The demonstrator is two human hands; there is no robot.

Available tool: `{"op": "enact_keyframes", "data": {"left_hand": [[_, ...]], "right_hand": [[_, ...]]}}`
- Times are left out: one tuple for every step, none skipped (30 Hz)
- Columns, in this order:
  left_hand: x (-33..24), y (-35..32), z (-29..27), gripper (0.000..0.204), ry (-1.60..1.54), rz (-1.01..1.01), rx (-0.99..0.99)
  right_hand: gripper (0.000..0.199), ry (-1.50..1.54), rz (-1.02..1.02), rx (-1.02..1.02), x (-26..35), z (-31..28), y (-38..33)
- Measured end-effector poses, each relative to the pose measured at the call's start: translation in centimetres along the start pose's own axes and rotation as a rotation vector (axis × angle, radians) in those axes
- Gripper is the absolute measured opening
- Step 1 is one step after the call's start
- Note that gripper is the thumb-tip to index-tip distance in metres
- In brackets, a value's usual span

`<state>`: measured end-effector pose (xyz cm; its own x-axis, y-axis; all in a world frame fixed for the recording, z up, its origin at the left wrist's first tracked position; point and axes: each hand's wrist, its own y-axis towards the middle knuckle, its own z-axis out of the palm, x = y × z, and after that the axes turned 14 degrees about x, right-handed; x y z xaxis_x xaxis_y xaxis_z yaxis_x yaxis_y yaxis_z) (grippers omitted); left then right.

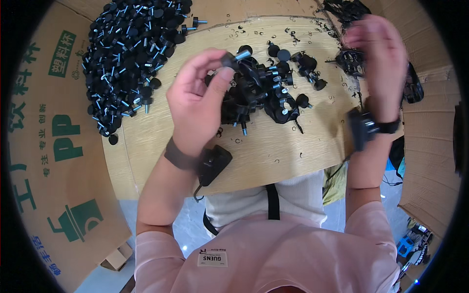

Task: The person is manually assembling small black plastic components by fitting screws or pins into them.

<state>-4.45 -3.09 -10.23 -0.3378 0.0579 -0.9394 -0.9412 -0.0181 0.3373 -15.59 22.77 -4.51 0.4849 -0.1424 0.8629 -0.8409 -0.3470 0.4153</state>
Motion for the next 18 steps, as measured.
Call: {"op": "enact_keyframes", "data": {"left_hand": [[0.1, 0.5, 0.1, 0.031, -0.091, 0.007, -0.012], [0.2, 0.5, -0.3, 0.031, -0.083, 0.002, -0.021], [0.1, 0.7, -0.7, 0.032, -0.079, -0.01, -0.018], [0.0, 0.9, -0.7, 0.032, -0.081, -0.019, -0.012], [0.0, 0.9, -0.6, 0.032, -0.083, -0.016, -0.017], [0.1, 0.8, -0.5, 0.031, -0.031, -0.017, 0.01], [0.2, 0.7, -0.5, 0.03, 0.021, -0.017, 0.037], [0.3, 0.9, -0.9, 0.03, 0.022, -0.016, 0.032], [0.6, 1.1, -1.4, 0.028, -0.067, -0.036, -0.012], [0.8, 1.2, -1.7, 0.027, -0.149, -0.057, -0.057], [0.5, 1.4, -1.4, 0.025, -0.125, -0.04, -0.076], [0.6, 1.4, -1.2, 0.025, -0.124, -0.034, -0.074], [0.6, 1.4, -0.9, 0.024, -0.195, -0.035, -0.032], [0.5, 1.3, -0.7, 0.022, -0.262, -0.039, 0.009], [0.3, 0.5, -1.4, 0.022, -0.234, -0.047, -0.012], [0.1, 0.4, -1.5, 0.021, -0.199, -0.122, 0.039], [-0.2, 0.3, -1.7, 0.019, -0.156, -0.195, 0.088], [-0.3, 0.4, -2.2, 0.019, -0.155, -0.19, 0.093]], "right_hand": [[0.022, 0.038, -0.052, -0.11, -0.2, -4.3, 0.0], [0.023, 0.103, -0.106, -0.206, -1.2, -8.6, 0.0], [0.025, 0.173, -0.084, -0.317, -2.2, -14.4, -0.1], [0.026, 0.234, -0.062, -0.43, -3.1, -19.8, -0.4], [0.024, 0.381, -0.144, -0.414, -3.5, -23.3, -1.2], [0.022, 0.534, -0.222, -0.394, -2.9, -23.5, -1.7], [0.022, 0.537, -0.222, -0.388, -2.9, -23.5, -1.9], [0.019, 0.86, -0.318, -0.356, -3.2, -23.3, -2.2], [0.016, 1.173, -0.411, -0.32, -2.5, -22.0, -2.6], [0.016, 1.174, -0.411, -0.32, -2.1, -19.8, -2.7], [0.015, 1.267, -0.356, -0.137, -1.6, -16.7, -2.5], [0.014, 1.35, -0.298, 0.048, -1.2, -13.4, -2.4], [0.014, 1.157, -0.206, 0.089, -0.9, -10.5, -2.6], [0.015, 0.966, -0.113, 0.127, -0.9, -7.7, -2.9], [0.015, 0.683, 0.045, 0.209, -1.6, -4.1, -3.0], [0.015, 0.356, 0.195, 0.267, -1.1, -2.0, -3.4], [0.014, 0.203, 0.268, 0.473, -0.4, 0.1, -3.7], [0.013, 0.044, 0.339, 0.675, 0.1, 1.2, -3.9]]}}
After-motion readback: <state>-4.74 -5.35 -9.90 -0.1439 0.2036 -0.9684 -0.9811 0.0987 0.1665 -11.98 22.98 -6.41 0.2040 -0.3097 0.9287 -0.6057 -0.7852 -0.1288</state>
